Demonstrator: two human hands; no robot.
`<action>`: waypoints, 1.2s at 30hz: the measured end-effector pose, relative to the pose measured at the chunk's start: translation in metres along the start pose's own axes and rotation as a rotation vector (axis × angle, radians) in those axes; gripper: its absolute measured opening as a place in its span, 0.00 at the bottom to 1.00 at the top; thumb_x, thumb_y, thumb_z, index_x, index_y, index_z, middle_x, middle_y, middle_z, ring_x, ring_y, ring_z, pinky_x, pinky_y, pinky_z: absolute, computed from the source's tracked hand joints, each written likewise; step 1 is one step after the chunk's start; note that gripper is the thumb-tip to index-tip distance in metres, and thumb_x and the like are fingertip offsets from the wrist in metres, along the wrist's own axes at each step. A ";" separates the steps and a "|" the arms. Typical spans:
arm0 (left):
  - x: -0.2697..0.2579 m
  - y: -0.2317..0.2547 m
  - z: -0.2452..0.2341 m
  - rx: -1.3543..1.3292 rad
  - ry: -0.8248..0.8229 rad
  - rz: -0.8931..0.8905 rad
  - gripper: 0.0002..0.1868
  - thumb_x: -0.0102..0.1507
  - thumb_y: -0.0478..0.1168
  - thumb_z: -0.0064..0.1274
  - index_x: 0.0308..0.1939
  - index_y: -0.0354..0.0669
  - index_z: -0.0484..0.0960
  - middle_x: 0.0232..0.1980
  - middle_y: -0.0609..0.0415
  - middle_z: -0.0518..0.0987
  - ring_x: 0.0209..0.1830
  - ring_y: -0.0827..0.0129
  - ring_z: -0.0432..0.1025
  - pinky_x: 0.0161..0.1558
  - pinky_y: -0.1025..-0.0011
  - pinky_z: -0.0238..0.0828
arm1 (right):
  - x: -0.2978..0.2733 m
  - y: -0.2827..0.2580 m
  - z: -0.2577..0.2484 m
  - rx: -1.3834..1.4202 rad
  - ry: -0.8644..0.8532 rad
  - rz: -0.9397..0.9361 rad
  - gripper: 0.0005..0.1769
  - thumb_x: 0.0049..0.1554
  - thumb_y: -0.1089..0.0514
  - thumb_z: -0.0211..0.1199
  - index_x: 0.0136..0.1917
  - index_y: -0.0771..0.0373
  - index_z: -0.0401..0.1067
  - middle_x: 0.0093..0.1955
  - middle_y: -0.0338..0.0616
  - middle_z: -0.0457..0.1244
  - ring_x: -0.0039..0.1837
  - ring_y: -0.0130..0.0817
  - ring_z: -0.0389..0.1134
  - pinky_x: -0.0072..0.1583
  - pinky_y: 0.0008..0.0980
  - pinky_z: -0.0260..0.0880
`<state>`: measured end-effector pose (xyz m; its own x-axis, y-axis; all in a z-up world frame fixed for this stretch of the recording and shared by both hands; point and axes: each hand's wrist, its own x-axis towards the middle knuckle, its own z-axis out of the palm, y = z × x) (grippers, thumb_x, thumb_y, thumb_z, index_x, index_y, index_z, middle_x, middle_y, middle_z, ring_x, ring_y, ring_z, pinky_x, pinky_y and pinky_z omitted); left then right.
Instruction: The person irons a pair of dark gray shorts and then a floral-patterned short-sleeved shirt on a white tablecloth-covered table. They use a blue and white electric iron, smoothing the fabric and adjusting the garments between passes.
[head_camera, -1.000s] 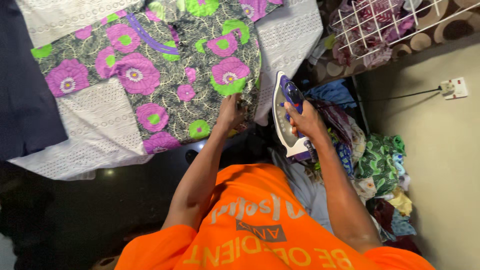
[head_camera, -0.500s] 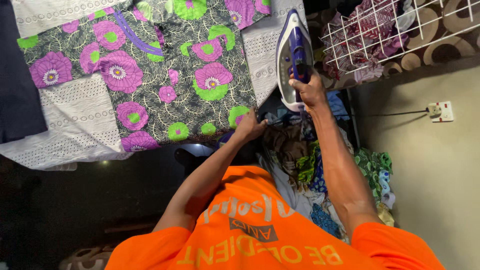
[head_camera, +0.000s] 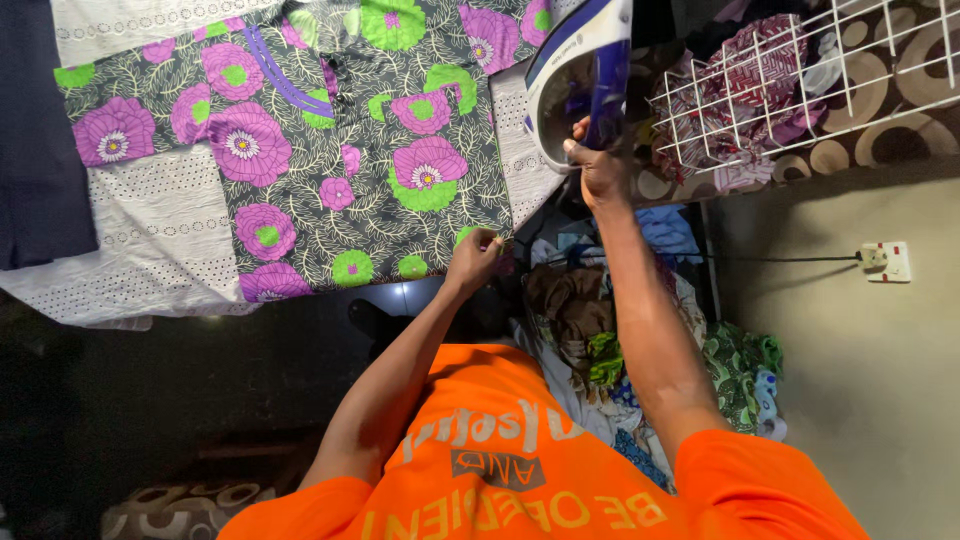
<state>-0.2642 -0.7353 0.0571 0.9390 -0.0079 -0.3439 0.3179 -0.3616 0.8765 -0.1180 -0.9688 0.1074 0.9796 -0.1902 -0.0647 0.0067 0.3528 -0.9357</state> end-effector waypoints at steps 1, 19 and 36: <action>0.000 0.000 -0.001 0.010 -0.007 -0.001 0.20 0.64 0.47 0.55 0.50 0.33 0.82 0.46 0.40 0.84 0.48 0.54 0.80 0.52 0.62 0.75 | 0.007 0.015 0.005 0.063 0.022 -0.023 0.24 0.44 0.81 0.70 0.51 0.63 0.71 0.50 0.41 0.66 0.51 0.30 0.68 0.58 0.33 0.71; -0.009 -0.078 -0.143 -0.267 0.331 -0.116 0.21 0.67 0.46 0.54 0.56 0.32 0.80 0.49 0.45 0.83 0.46 0.63 0.77 0.49 0.67 0.74 | 0.004 0.083 0.032 -0.725 0.293 -0.504 0.35 0.48 0.66 0.78 0.63 0.71 0.62 0.56 0.48 0.61 0.55 0.36 0.64 0.58 0.34 0.65; 0.059 -0.169 -0.369 0.334 0.868 -0.297 0.32 0.53 0.47 0.70 0.53 0.35 0.74 0.47 0.39 0.77 0.49 0.46 0.71 0.52 0.49 0.65 | 0.009 0.142 0.107 -1.307 0.210 -0.001 0.31 0.48 0.49 0.78 0.55 0.68 0.67 0.53 0.58 0.66 0.55 0.54 0.66 0.56 0.48 0.66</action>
<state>-0.2137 -0.3305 0.0134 0.6396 0.7670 -0.0504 0.6292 -0.4847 0.6076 -0.0863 -0.8222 0.0108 0.9292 -0.3695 -0.0054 -0.3061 -0.7615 -0.5713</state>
